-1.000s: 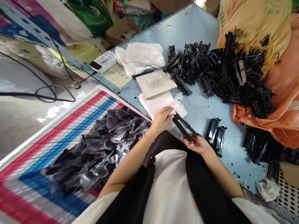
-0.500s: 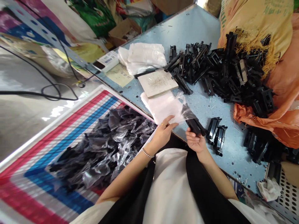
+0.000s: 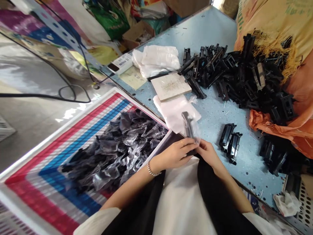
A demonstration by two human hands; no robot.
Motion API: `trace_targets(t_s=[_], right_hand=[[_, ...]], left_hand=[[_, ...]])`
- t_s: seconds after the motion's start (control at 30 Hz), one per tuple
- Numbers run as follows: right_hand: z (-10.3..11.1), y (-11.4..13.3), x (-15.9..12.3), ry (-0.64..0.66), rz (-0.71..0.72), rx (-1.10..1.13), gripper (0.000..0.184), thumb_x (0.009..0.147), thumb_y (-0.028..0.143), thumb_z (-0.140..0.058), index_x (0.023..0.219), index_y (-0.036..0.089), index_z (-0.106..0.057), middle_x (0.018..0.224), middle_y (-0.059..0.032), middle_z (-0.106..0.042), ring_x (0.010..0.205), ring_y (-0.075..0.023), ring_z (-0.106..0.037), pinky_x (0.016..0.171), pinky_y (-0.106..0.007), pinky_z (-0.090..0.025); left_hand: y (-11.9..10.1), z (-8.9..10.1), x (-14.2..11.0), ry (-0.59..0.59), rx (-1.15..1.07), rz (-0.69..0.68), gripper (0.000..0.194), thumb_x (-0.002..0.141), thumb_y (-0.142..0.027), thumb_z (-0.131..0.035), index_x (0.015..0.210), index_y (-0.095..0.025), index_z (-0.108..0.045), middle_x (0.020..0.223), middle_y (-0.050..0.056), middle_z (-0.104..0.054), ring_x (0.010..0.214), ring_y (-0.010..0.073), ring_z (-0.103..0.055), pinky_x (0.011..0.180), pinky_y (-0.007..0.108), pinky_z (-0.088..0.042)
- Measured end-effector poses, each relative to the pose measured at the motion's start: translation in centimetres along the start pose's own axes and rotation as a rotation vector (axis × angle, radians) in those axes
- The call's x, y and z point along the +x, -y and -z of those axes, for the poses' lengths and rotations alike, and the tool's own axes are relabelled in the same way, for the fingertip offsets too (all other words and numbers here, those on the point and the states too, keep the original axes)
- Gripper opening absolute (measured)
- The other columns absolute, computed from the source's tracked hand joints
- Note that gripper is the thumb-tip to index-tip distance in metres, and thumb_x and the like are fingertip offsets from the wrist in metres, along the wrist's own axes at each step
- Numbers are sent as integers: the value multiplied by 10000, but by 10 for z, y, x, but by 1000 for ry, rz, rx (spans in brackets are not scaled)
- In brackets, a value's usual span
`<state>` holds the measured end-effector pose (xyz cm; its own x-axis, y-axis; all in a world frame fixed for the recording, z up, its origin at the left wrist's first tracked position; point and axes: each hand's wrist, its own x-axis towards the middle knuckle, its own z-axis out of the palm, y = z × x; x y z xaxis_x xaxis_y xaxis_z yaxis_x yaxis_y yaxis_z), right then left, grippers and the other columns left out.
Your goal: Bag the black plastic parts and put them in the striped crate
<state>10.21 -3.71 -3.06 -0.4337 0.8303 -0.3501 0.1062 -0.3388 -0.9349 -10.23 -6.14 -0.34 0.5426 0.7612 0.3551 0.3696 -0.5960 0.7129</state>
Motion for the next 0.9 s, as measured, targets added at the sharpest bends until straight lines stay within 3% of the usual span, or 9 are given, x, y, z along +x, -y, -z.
trace_targets(t_s=[0.1,0.2,0.3,0.37,0.47,0.6,0.73,0.83,0.9], right_hand=[[7,9,-9,181,-15,-38,358,870,422,-685,1154,205,-703,953,-32,-720,812,-167,-659,766,-313,-541],[21,12,-7,97,4,-126,387,901,424,-646,1226,217,-680,1014,-50,-717,835,-165,-673,787,-327,-548],[41,15,-3,-4,54,-285,357,930,419,-593,1199,205,-690,978,-54,-708,836,-178,-675,799,-350,-552],[60,21,-3,-35,114,-494,322,953,360,-549,1208,222,-688,1054,-71,-704,934,-211,-670,884,-401,-538],[99,34,-2,-154,210,-916,385,941,148,-437,1220,233,-688,1229,-115,-668,1180,-284,-585,1049,-505,-446],[154,44,13,-185,180,-1338,484,843,-26,-403,1125,201,-724,1389,-154,-598,1385,-357,-413,1098,-607,-341],[182,53,31,-44,144,-1378,366,854,23,-515,1066,210,-746,1286,-124,-677,1264,-318,-542,1071,-539,-391],[181,58,27,-92,185,-1323,350,880,110,-554,1169,231,-710,1273,-107,-676,1172,-289,-604,1043,-477,-438],[171,54,22,-153,188,-1166,316,904,206,-570,1194,229,-694,1230,-103,-686,1110,-277,-631,1002,-437,-468]], left_hand=[[0,34,-30,19,64,175,377,946,-244,-540,1319,-224,-590,1226,105,-651,1116,202,-660,996,320,-558],[37,52,-68,41,187,417,338,922,-340,-532,1206,-226,-674,1186,90,-691,1060,231,-689,979,353,-563],[92,47,-92,113,312,693,356,849,-391,-545,1080,-180,-715,1111,126,-731,1013,293,-704,937,423,-573],[113,37,-92,119,366,824,356,833,-377,-534,1048,-156,-711,1108,152,-732,1019,319,-697,923,445,-567],[106,22,-67,-12,324,792,304,900,-349,-480,1027,-177,-696,1073,127,-731,992,281,-690,924,411,-550],[80,-3,-4,-250,246,520,191,946,-310,-507,970,-188,-653,997,93,-683,929,220,-652,880,358,-539],[96,-28,49,-203,376,410,75,883,-219,-614,868,-146,-627,991,151,-641,974,285,-628,891,447,-523],[116,-27,61,-115,321,476,141,899,-146,-546,770,-167,-598,885,111,-638,890,245,-640,823,384,-528],[122,-19,61,-136,208,520,120,863,-160,-598,747,-180,-578,858,76,-639,860,217,-636,792,340,-519]])
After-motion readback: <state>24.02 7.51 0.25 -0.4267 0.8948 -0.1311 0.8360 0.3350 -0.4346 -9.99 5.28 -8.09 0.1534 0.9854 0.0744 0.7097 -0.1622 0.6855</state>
